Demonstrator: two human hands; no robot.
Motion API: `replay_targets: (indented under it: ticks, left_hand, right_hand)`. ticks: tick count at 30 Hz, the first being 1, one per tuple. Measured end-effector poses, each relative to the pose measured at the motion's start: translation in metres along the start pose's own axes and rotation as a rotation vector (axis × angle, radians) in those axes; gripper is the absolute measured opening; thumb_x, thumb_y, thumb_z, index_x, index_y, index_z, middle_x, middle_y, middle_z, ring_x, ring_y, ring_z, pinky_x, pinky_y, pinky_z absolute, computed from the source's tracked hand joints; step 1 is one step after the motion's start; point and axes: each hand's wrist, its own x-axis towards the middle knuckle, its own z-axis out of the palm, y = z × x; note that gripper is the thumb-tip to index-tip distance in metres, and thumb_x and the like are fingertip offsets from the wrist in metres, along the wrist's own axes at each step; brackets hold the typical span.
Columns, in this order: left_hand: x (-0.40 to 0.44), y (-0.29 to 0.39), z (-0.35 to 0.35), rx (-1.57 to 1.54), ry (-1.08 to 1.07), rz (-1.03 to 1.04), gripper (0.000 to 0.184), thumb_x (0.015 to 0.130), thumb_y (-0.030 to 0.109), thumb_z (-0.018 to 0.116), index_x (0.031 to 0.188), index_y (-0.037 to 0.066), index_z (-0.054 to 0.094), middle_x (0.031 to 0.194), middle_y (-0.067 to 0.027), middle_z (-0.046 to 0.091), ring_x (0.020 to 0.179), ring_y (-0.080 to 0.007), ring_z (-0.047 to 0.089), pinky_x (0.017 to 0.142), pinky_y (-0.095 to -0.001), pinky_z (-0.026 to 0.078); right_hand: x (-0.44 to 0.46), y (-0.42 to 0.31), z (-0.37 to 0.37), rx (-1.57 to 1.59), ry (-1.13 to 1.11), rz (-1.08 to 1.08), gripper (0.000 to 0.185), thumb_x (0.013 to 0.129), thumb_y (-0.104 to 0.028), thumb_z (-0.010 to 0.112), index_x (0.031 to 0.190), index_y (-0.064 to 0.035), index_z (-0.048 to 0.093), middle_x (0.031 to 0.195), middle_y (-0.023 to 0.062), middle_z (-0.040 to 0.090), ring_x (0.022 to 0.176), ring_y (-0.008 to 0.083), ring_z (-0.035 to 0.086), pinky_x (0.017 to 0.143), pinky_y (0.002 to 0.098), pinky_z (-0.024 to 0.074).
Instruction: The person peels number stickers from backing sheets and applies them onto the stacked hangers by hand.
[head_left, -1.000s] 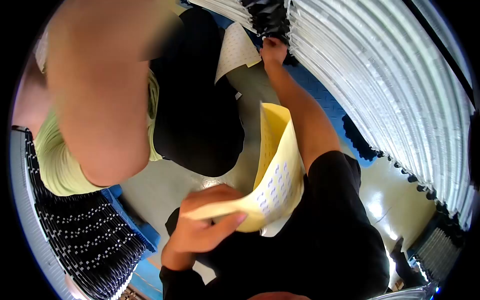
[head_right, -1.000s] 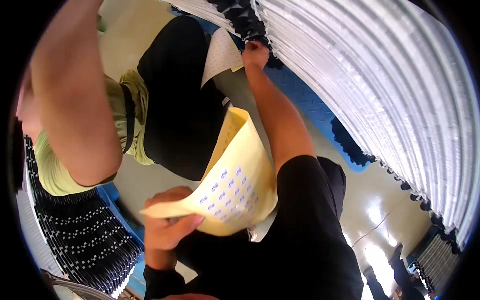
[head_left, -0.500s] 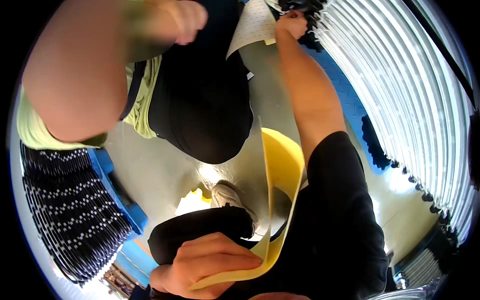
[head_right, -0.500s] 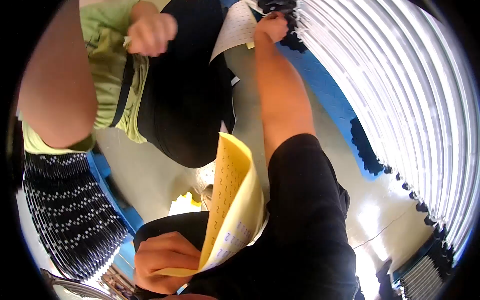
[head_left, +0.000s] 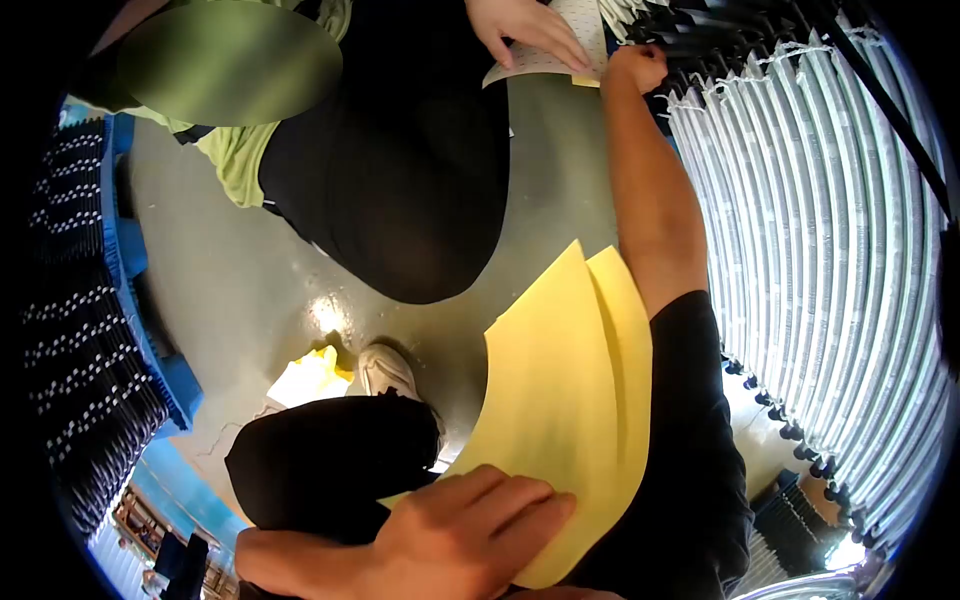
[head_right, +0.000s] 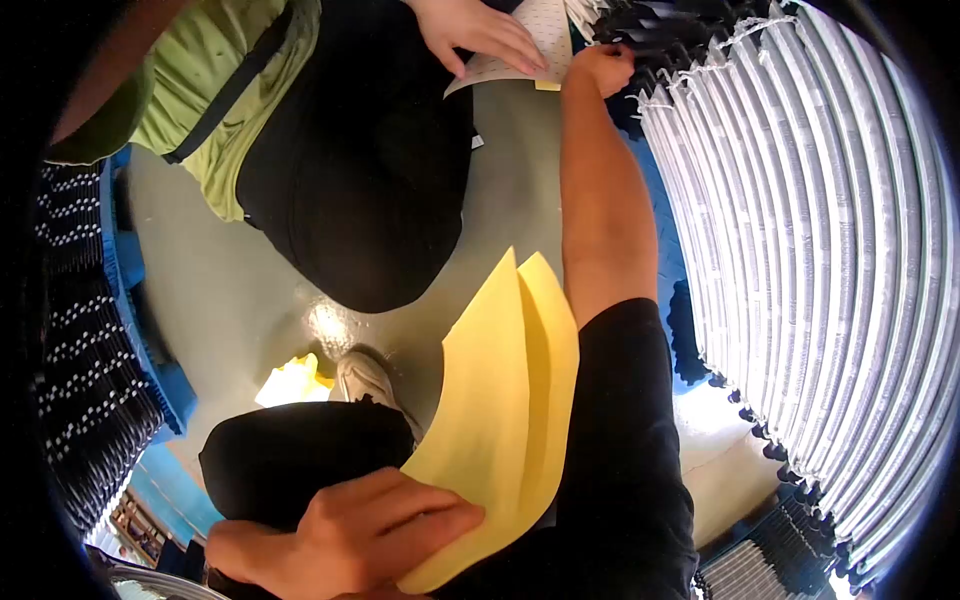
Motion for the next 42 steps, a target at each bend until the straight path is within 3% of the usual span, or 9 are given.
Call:
replay_targets:
  ticks: [7,11,14,18,20,27,31,33,42]
  left_hand:
    - [0.001,-0.002,-0.009,0.088,0.0,0.027,0.032,0.066,0.005,0.069,0.099,0.004,0.068,0.088,-0.0077,0.064,0.075,-0.0224,0.062,0.061,-0.0303,0.054]
    - [-0.003,-0.002,-0.012,0.074,-0.007,0.042,0.033,0.067,0.006,0.069,0.099,0.004,0.068,0.089,-0.0079,0.064,0.075,-0.0225,0.062,0.061,-0.0302,0.054]
    - [-0.008,0.0,-0.012,0.099,-0.031,0.042,0.035,0.066,0.005,0.069,0.101,0.005,0.068,0.091,-0.0083,0.064,0.077,-0.023,0.063,0.063,-0.0304,0.054]
    - [-0.008,-0.001,-0.012,0.099,0.009,0.105,0.029,0.069,0.008,0.067,0.097,0.004,0.068,0.084,-0.0085,0.063,0.072,-0.0218,0.06,0.057,-0.0314,0.051]
    - [-0.002,0.004,-0.027,-0.1,-0.258,-0.004,0.04,0.088,0.027,0.062,0.111,-0.005,0.065,0.101,-0.0169,0.064,0.08,-0.0281,0.064,0.071,-0.0345,0.054]
    - [0.004,0.008,-0.028,0.014,-0.305,0.009,0.056,0.088,0.044,0.056,0.11,-0.006,0.065,0.099,-0.0169,0.064,0.08,-0.0284,0.065,0.069,-0.0346,0.055]
    - [-0.005,0.0,-0.024,0.025,-0.339,-0.047,0.04,0.073,0.01,0.07,0.111,-0.002,0.066,0.101,-0.0157,0.065,0.085,-0.029,0.065,0.074,-0.0347,0.054]
    - [-0.002,0.003,-0.021,0.039,-0.352,-0.115,0.069,0.051,-0.008,0.066,0.119,0.002,0.062,0.106,-0.0114,0.063,0.088,-0.0278,0.062,0.069,-0.0325,0.054]
    - [0.007,0.002,-0.014,0.095,-0.386,-0.074,0.068,0.053,-0.009,0.066,0.12,0.004,0.061,0.106,-0.0116,0.062,0.091,-0.0293,0.061,0.073,-0.0348,0.054]
  right_hand:
    - [0.002,0.003,0.005,-0.046,-0.064,-0.013,0.019,0.085,-0.017,0.058,0.092,-0.0071,0.072,0.088,0.0194,0.071,0.083,0.0385,0.069,0.076,0.0453,0.0543]
    - [0.027,0.04,0.04,0.171,-0.095,0.024,0.013,0.083,-0.006,0.061,0.091,-0.0023,0.07,0.074,0.0185,0.07,0.061,0.0257,0.067,0.056,0.0362,0.0537]
    - [0.032,0.047,0.049,0.304,-0.158,0.145,0.016,0.078,-0.012,0.065,0.087,-0.002,0.074,0.083,0.0185,0.072,0.076,0.0301,0.07,0.07,0.0385,0.0541]
    - [0.034,0.051,0.059,0.339,-0.152,0.103,0.014,0.077,-0.01,0.068,0.086,-0.0006,0.074,0.076,0.0161,0.072,0.068,0.0252,0.07,0.065,0.0365,0.0538]
    - [0.016,0.019,0.029,0.337,-0.22,0.211,0.011,0.076,-0.008,0.069,0.083,0.0005,0.073,0.065,0.0134,0.069,0.059,0.022,0.068,0.059,0.0347,0.0526]
    - [0.022,0.035,0.044,0.38,-0.247,0.161,0.008,0.078,-0.009,0.068,0.077,-0.0036,0.074,0.058,0.01,0.067,0.054,0.0193,0.066,0.055,0.0327,0.0515]
    - [0.01,0.024,0.033,0.347,-0.249,0.183,0.009,0.078,-0.012,0.068,0.079,-0.007,0.076,0.061,0.0096,0.069,0.055,0.0186,0.067,0.056,0.0311,0.0521]
    - [0.008,0.015,0.021,0.252,-0.279,0.145,0.011,0.079,-0.015,0.068,0.083,-0.0097,0.077,0.061,0.0099,0.069,0.057,0.0191,0.068,0.058,0.0305,0.0529]
    - [0.003,0.014,0.019,0.138,-0.278,0.086,0.015,0.079,-0.021,0.067,0.088,-0.0124,0.076,0.072,0.0112,0.071,0.073,0.0253,0.071,0.069,0.0361,0.0553]
